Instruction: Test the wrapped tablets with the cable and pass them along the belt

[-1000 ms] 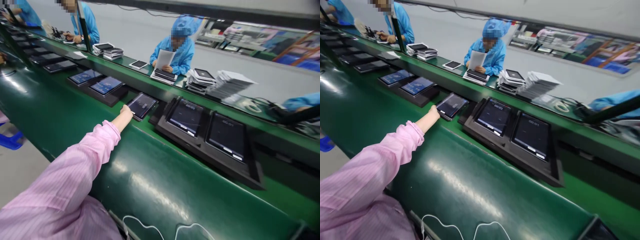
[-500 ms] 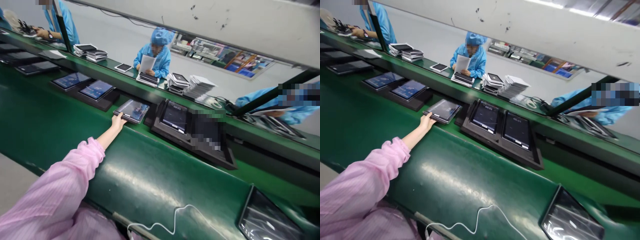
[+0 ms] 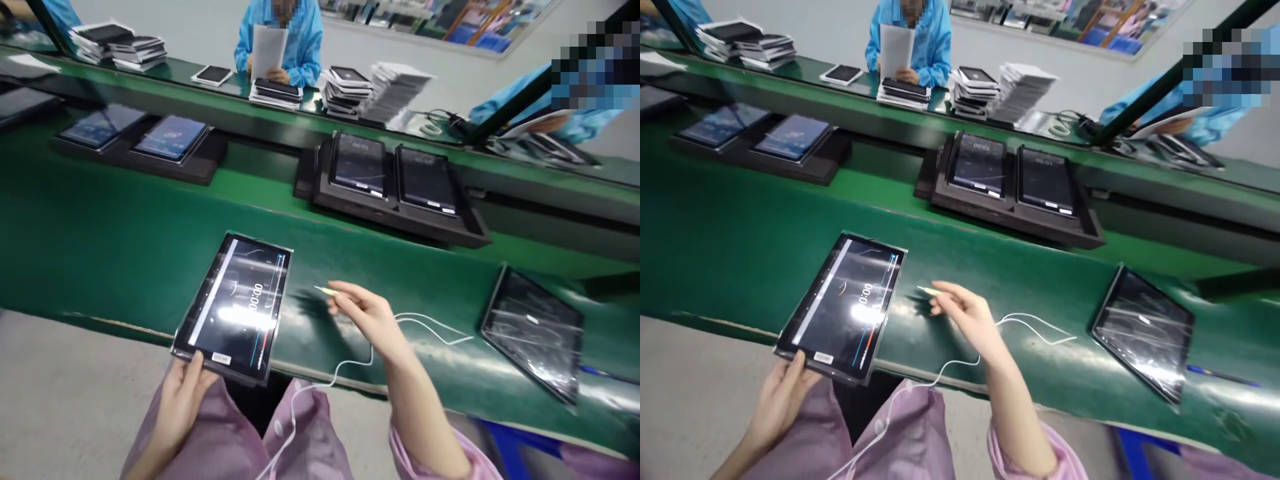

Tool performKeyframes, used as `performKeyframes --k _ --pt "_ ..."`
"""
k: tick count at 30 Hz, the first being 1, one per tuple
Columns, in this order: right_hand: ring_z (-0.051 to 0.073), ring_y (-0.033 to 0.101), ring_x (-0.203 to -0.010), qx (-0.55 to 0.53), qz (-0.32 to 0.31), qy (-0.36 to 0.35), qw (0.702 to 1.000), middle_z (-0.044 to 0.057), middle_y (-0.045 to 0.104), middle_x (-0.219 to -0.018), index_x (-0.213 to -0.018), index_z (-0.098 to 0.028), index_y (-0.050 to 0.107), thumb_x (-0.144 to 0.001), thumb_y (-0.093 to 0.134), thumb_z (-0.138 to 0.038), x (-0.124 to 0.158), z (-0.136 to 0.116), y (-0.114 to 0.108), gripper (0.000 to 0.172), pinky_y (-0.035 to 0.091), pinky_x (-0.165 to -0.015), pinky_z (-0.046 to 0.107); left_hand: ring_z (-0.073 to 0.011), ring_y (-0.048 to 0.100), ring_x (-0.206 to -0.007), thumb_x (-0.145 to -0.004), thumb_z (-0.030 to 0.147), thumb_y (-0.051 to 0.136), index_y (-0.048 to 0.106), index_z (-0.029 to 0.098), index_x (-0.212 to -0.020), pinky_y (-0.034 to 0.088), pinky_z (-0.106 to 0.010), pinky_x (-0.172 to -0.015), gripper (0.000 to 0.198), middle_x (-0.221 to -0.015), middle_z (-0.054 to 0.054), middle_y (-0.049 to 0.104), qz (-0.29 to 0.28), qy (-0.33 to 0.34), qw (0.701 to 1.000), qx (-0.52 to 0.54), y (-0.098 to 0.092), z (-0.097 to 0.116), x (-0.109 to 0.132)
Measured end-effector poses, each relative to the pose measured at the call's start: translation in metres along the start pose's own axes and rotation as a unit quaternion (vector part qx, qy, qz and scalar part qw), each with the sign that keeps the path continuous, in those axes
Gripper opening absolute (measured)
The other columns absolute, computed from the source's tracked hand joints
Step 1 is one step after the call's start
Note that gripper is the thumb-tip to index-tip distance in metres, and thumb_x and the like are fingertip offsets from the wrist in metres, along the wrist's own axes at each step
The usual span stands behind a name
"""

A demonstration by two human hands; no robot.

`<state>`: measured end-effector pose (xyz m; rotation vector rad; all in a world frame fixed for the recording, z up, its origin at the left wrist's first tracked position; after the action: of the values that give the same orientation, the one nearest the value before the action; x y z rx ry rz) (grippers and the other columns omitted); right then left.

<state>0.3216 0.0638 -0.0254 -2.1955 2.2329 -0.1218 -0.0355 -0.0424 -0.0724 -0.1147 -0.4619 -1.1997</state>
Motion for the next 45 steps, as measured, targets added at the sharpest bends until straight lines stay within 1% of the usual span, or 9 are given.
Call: performKeyframes --k 2,5,10,13,17,24,32,39,45 --pt "0.021 0.075 -0.07 -0.042 0.008 0.013 0.999 0.008 0.078 -0.08 -0.101 -0.018 0.076 -0.064 0.088 -0.069 -0.032 0.018 0.008 0.064 0.064 -0.075 0.037 -0.0219 0.067 -0.052 -0.071 0.077 0.076 0.068 0.02 -0.062 0.057 -0.034 -0.06 0.058 -0.055 -0.006 0.069 -0.068 -0.058 0.982 -0.168 -0.016 -0.002 0.003" --pt "0.02 0.076 -0.073 -0.067 0.037 0.017 0.997 0.006 0.078 -0.082 -0.095 -0.02 0.073 -0.059 0.09 -0.07 -0.068 0.039 0.002 0.063 0.065 -0.078 0.034 -0.0194 0.052 -0.04 -0.072 0.089 0.06 0.064 0.023 -0.05 0.048 -0.033 -0.05 0.07 -0.038 -0.003 0.053 -0.086 -0.038 0.934 -0.344 -0.033 0.041 -0.006" --pt "0.02 0.079 -0.086 -0.094 0.045 0.021 0.994 0.005 0.078 -0.091 -0.095 -0.022 0.072 -0.063 0.092 -0.062 -0.104 0.048 0.005 0.054 0.066 -0.085 0.029 -0.0281 0.072 -0.093 -0.081 0.077 0.064 0.077 0.026 -0.088 0.057 -0.04 -0.092 0.053 -0.093 -0.007 0.078 -0.029 0.17 0.918 -0.356 -0.002 0.124 -0.054" --pt "0.022 0.079 -0.091 -0.098 0.024 0.034 0.994 0.007 0.079 -0.091 -0.09 -0.021 0.072 -0.066 0.094 -0.053 -0.115 0.044 0.022 0.046 0.066 -0.087 0.031 -0.0328 0.064 -0.127 -0.078 0.069 0.071 0.073 0.024 -0.116 0.047 -0.045 -0.114 0.059 -0.133 -0.012 0.072 -0.068 0.186 0.928 -0.315 0.038 0.124 -0.09" --pt "0.023 0.079 -0.091 -0.096 0.003 0.05 0.994 0.007 0.079 -0.089 -0.087 -0.02 0.073 -0.069 0.094 -0.048 -0.115 0.041 0.037 0.04 0.066 -0.09 0.034 -0.0335 0.059 -0.136 -0.083 0.056 0.069 0.07 0.021 -0.124 0.042 -0.047 -0.12 0.054 -0.14 -0.014 0.067 -0.085 0.193 0.939 -0.272 0.068 0.117 -0.115" --pt "0.02 0.079 -0.088 -0.091 -0.018 0.063 0.994 0.008 0.079 -0.091 -0.089 -0.018 0.073 -0.072 0.093 -0.047 -0.108 0.038 0.042 0.038 0.066 -0.088 0.029 -0.0307 0.051 -0.145 -0.092 0.048 0.062 0.066 0.023 -0.137 0.033 -0.046 -0.126 0.051 -0.15 -0.009 0.061 -0.096 0.166 0.925 -0.327 0.056 0.119 -0.116" --pt "0.019 0.078 -0.083 -0.073 -0.084 0.086 0.99 0.009 0.079 -0.084 -0.089 -0.016 0.077 -0.06 0.098 -0.051 -0.114 0.028 0.046 0.05 0.066 -0.081 0.024 -0.0297 0.032 -0.157 -0.1 0.056 0.051 0.03 0.025 -0.164 0.018 -0.05 -0.13 0.075 -0.166 -0.01 0.04 -0.173 0.207 0.866 -0.421 0.055 0.116 -0.112" --pt "0.017 0.075 -0.072 -0.047 -0.108 0.1 0.988 0.008 0.077 -0.077 -0.086 -0.016 0.078 -0.058 0.098 -0.055 -0.123 0.026 0.05 0.053 0.066 -0.073 0.026 -0.036 0.051 -0.142 -0.091 0.053 0.069 0.046 0.032 -0.156 0.032 -0.05 -0.123 0.072 -0.151 -0.008 0.059 -0.213 0.225 0.857 -0.412 0.05 0.129 -0.118" --pt "0.018 0.073 -0.07 -0.02 -0.088 0.111 0.99 0.007 0.075 -0.075 -0.081 -0.018 0.077 -0.065 0.095 -0.053 -0.13 0.026 0.052 0.043 0.066 -0.073 0.03 -0.0373 0.044 -0.148 -0.084 0.038 0.082 0.055 0.028 -0.15 0.023 -0.051 -0.128 0.072 -0.153 -0.008 0.058 -0.225 0.205 0.893 -0.331 0.051 0.127 -0.124"
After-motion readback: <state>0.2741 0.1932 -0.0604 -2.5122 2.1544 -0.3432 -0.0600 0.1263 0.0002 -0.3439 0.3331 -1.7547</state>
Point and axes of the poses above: each hand's wrist, its own x-axis away from the middle knuckle, its own y-axis out of the palm, z = x × y, the point moved 5 cm from there along -x, towards the middle knuckle
